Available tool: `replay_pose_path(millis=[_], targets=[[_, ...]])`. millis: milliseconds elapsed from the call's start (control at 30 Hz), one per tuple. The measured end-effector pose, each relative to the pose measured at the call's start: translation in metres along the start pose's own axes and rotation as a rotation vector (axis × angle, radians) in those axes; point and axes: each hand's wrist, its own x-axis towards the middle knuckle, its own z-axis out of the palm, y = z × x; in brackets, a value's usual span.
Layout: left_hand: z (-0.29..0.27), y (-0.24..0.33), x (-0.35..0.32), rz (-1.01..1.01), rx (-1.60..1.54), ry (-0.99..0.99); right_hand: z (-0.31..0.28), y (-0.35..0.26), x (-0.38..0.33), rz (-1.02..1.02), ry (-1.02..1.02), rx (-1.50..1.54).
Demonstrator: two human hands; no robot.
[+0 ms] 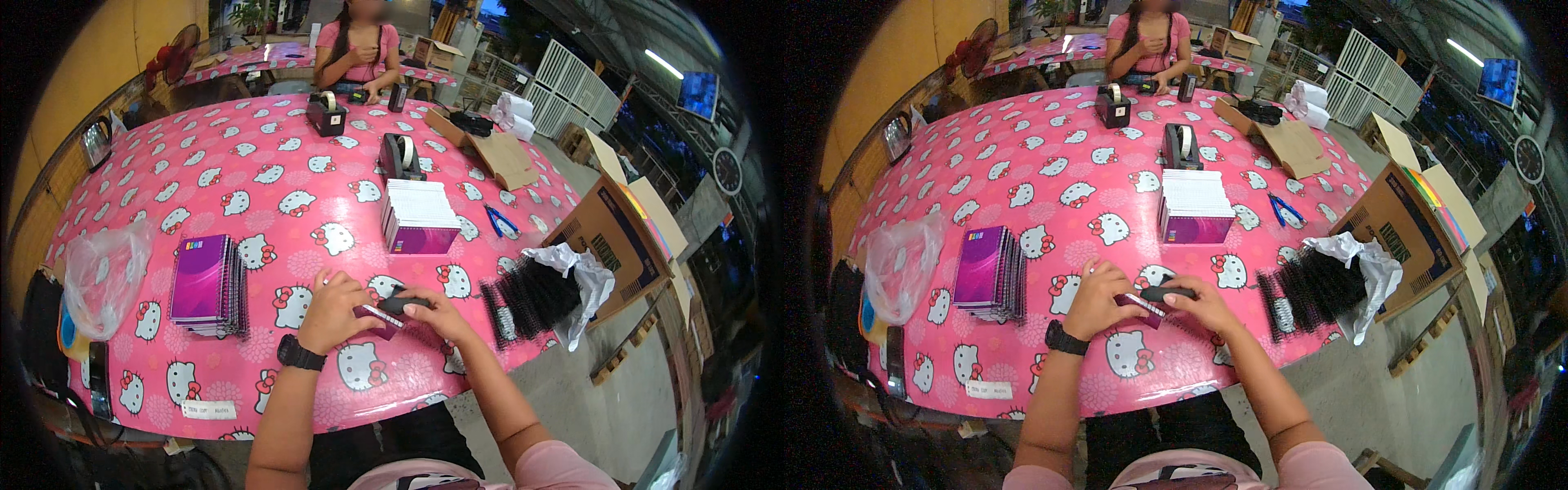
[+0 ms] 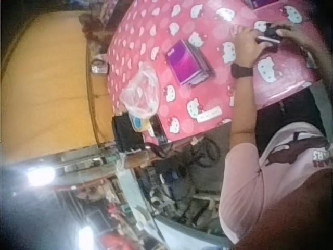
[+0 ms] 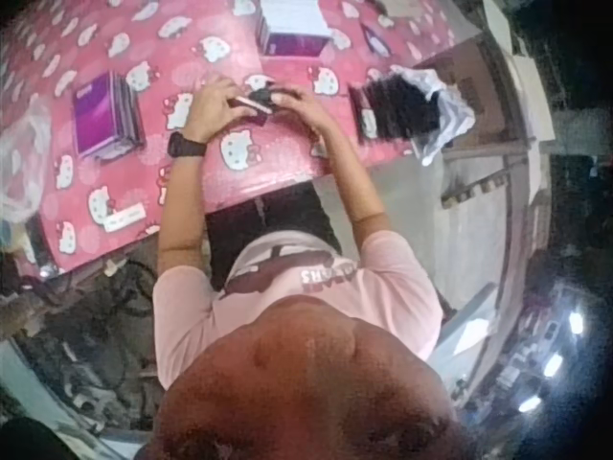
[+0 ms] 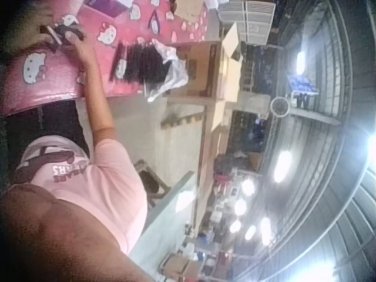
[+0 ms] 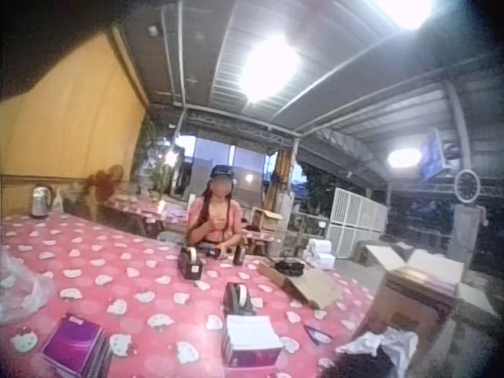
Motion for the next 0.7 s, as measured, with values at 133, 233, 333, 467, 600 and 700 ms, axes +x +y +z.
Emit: replay_pose_path(millis=[133,233,333,467,600,700], targets=[[0.0,0.005,0.002,0.006,0.015,-0.014,-0.005,-0.005,-0.001,-0.055,-0.071,-0.038],[0.001,0.003,0.002,-0.005,0.01,-0.022,-0.001,-0.01,0.001,0.038,0.004,-0.161],[0.002,0.004,0.001,-0.023,-0.062,0.003,-0.007,-0.012,-0.003,-0.08,-0.121,0.283],[0.01,-0.006,0.005,-0.133,-0.41,0.187,0.0,-0.015,0.012,0.085,0.039,-0.33],[0.017,-0.021,0.001,-0.401,-0.731,0.072,-0.008,-0.011,0.003,-0.112,-0.108,0.291],[0.029,-0.032,-0.006,-0.433,-0.829,0.028,0.007,-0.016,0.004,-0.04,0.021,-0.164]])
